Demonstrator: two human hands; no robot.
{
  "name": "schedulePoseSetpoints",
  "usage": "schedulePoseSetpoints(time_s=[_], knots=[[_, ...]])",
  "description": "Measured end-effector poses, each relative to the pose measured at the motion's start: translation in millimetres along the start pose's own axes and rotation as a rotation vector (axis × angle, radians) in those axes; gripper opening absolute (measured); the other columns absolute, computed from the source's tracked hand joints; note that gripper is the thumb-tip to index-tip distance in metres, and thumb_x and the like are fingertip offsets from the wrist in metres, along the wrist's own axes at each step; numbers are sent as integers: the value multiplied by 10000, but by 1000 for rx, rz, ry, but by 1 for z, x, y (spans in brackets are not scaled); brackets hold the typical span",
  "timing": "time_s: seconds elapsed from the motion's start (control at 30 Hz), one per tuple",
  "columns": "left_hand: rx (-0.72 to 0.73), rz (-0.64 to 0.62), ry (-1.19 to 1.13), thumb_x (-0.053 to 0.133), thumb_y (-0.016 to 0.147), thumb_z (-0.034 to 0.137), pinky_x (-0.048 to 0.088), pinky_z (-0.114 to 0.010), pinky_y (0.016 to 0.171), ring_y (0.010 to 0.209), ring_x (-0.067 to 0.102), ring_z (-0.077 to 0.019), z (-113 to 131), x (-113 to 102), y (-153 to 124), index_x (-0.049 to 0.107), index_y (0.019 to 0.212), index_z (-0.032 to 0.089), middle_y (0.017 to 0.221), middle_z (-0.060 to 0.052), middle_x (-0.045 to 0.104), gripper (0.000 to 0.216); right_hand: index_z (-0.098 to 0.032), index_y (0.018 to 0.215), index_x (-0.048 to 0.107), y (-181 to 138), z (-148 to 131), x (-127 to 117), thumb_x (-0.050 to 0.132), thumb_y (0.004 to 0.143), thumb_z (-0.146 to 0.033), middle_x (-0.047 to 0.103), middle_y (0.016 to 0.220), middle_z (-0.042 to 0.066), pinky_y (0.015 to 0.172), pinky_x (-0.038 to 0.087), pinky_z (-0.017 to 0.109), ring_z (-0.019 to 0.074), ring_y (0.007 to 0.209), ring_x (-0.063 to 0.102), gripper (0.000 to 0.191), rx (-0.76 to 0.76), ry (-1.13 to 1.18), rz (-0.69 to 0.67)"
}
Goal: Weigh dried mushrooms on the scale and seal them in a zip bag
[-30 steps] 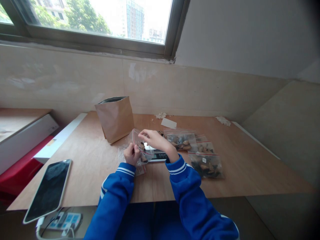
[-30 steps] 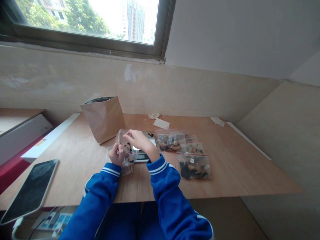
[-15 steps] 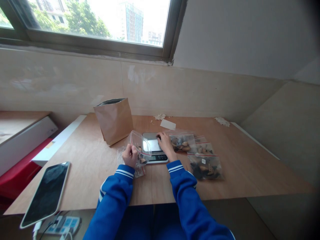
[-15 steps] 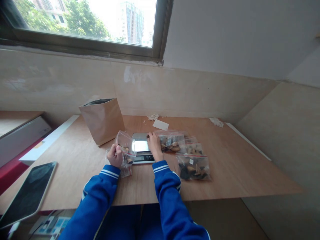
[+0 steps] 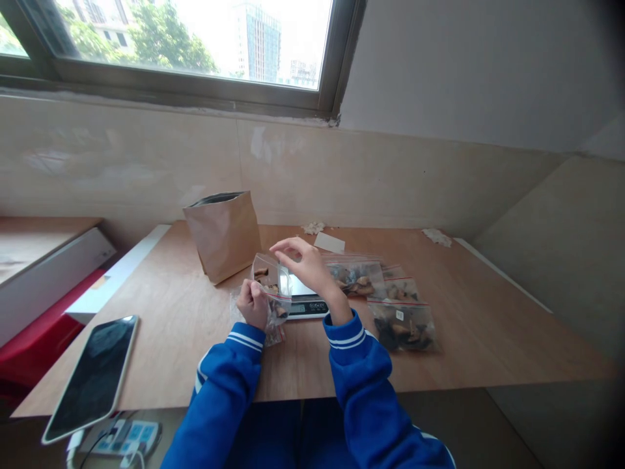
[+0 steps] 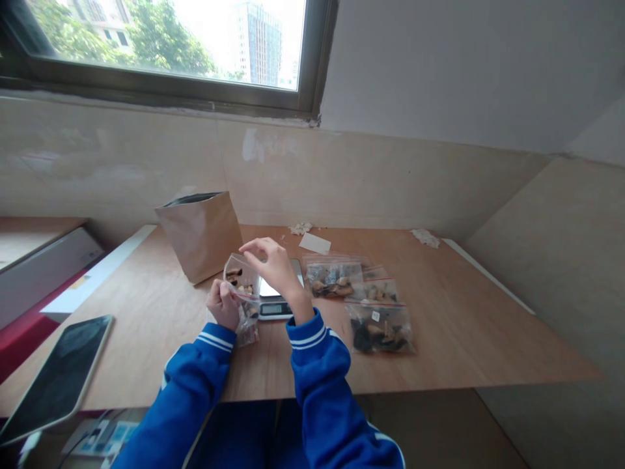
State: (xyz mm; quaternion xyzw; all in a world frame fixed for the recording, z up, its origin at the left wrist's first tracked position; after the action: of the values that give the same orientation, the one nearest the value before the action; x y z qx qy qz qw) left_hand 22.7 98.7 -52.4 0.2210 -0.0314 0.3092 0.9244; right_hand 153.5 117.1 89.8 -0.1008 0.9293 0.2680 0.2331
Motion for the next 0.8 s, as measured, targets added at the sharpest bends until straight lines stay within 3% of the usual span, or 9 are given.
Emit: schedulePoseSetpoints(time_s=[0.17,0.33,0.4,0.47,0.53,0.6,0.67,0.7,0.8], knots=[[-203,103,-304,445,905,415,216,-198,342,302,258,-55,27,5,2,297,632,227,409,116,283,363,-214,1083,647,-32,1,-3,461,961,-389,652,1148,55,879,480,280,163,1064,607,283,101,81,77],[-213,94,-328,446,914,404,254,-200,363,333,282,-57,63,12,-7,300,624,224,427,103,290,372,-225,1397,397,-75,11,22,661,829,-495,478,1445,113,993,473,331,219,1266,523,682,189,233,-73],[-216,-9,-313,455,920,424,303,-207,389,359,322,-67,71,15,-15,354,643,218,450,91,328,359,-215,1360,448,-83,14,29,623,858,-507,543,1390,111,1014,464,338,221,1250,546,607,202,276,-19],[-242,-210,-298,428,933,465,358,-224,425,406,401,-88,72,18,-22,474,716,206,502,66,415,341,-195,1206,582,-87,21,28,489,930,-528,661,1225,105,981,487,343,221,1139,624,443,236,301,110],[-239,-341,-233,388,942,500,397,-239,465,501,491,-116,69,15,-27,580,835,192,610,20,522,378,-185,1032,656,-92,34,22,416,949,-560,725,1055,105,932,515,354,232,1020,676,453,279,316,229],[-164,-267,-95,440,923,505,449,-248,561,681,567,-142,62,6,-28,631,941,188,822,-36,613,370,-185,959,668,-100,51,15,416,928,-608,744,959,109,878,542,370,249,931,699,493,330,352,293],[-101,-127,35,557,873,485,482,-260,713,887,587,-164,53,-5,-26,637,1062,205,1069,-69,619,347,-189,953,668,-110,69,10,405,906,-659,750,905,112,820,563,384,258,858,708,540,386,386,316],[-111,-121,61,600,848,475,483,-271,781,963,584,-174,47,-8,-25,634,1107,214,1146,-77,607,369,-192,938,670,-114,77,10,391,897,-683,751,878,113,798,567,387,260,829,708,565,407,388,324],[-269,-327,-11,632,823,486,487,-285,822,961,613,-190,29,-9,-25,690,1024,188,1056,-79,666,364,-202,858,678,-125,96,12,349,871,-739,745,786,113,774,561,385,261,778,703,630,438,354,378]])
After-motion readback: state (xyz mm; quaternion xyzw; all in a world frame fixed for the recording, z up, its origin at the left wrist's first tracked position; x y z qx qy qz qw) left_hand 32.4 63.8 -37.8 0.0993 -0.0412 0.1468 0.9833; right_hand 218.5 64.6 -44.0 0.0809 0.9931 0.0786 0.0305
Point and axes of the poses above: each hand's wrist, its own y-axis towards the middle knuckle, its own x-axis out of the palm, z = x × y, the point moved 2 cm from there along y, towards the middle knuckle
